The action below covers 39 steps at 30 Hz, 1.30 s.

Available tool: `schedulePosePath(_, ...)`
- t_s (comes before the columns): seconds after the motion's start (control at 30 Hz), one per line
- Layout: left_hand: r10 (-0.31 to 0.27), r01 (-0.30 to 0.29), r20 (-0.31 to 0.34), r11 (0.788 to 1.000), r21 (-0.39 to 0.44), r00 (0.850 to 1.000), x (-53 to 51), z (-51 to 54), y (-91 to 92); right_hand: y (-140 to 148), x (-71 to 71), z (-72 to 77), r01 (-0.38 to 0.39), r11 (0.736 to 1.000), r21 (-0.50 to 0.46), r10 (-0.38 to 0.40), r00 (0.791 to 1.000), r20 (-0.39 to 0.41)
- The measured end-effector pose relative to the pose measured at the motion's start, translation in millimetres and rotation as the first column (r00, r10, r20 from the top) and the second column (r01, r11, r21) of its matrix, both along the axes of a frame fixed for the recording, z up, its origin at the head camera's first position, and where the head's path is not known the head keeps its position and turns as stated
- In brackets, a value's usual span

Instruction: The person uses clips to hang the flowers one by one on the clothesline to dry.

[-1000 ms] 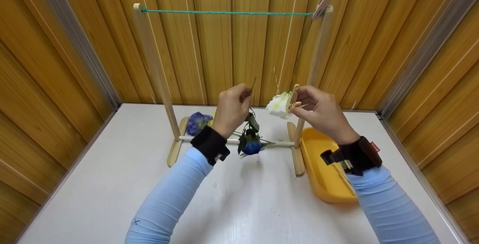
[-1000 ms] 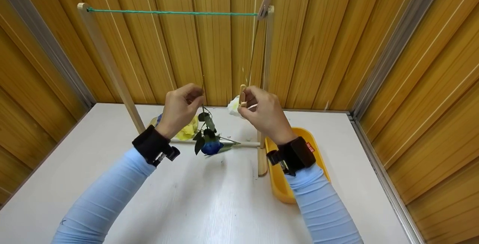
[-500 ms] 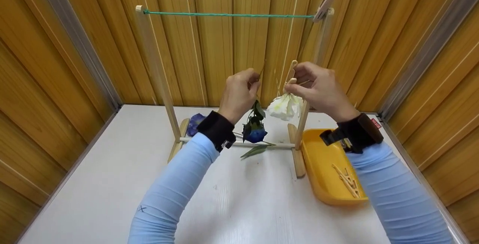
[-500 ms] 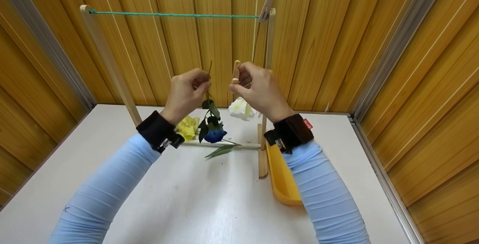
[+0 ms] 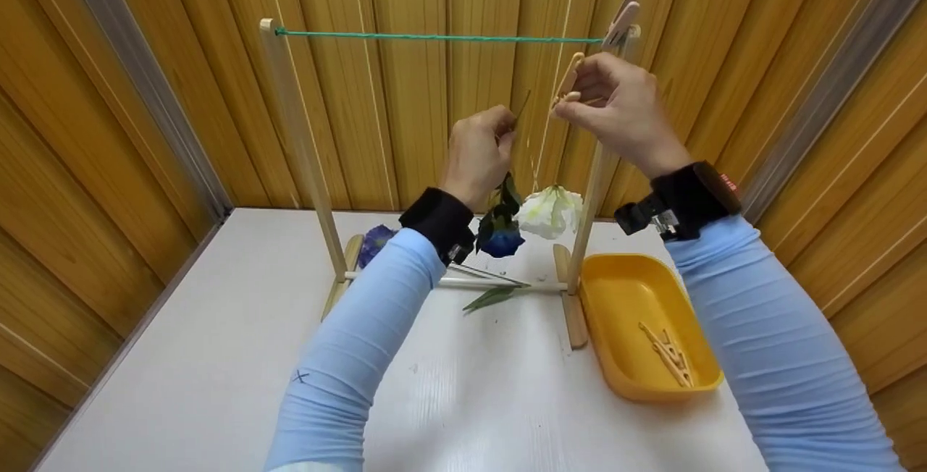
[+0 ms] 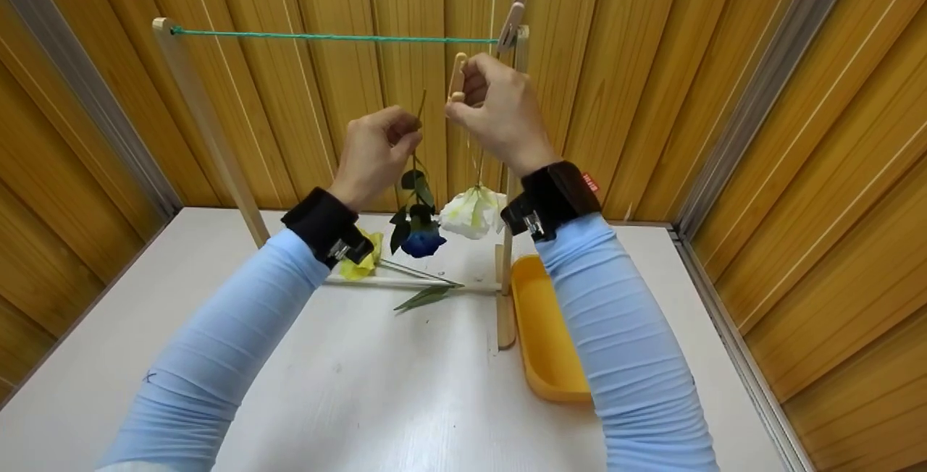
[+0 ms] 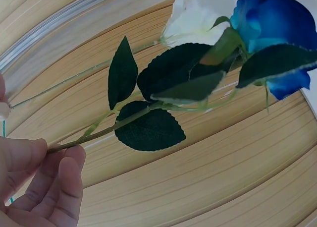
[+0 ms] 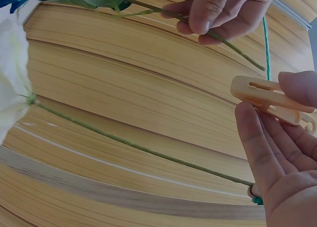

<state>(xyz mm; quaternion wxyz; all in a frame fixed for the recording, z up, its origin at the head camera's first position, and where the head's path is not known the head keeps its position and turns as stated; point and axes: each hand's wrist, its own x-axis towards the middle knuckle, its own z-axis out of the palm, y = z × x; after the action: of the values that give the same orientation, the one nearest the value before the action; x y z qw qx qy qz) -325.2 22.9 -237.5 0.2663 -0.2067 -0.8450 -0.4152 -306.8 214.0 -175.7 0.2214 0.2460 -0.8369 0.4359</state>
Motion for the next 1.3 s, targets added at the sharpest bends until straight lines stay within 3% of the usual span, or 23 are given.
schedulePosePath(0.4,0.080,-0.080,0.011,0.996,-0.038,0.997,-19.5,19.4,4.5,-12,-11.7,37.7,0.069,0.995,-0.076,-0.076,0.993,-0.091)
schedulePosePath(0.63,0.124,-0.123,0.048,0.992,-0.024,0.991,-33.2,26.1,4.8,-22,-20.1,50.4,0.120,0.980,-0.157,-0.131,0.990,-0.058)
schedulePosePath(0.83,0.145,-0.145,0.068,0.989,0.005,0.987,-41.0,32.0,9.3,-28,-26.3,56.0,0.169,0.973,-0.159,-0.181,0.982,-0.060)
schedulePosePath(1.3,0.127,-0.135,0.115,0.989,0.062,0.985,-45.4,45.7,13.2,-33,-38.1,54.8,0.153,0.952,-0.264,-0.162,0.987,-0.015)
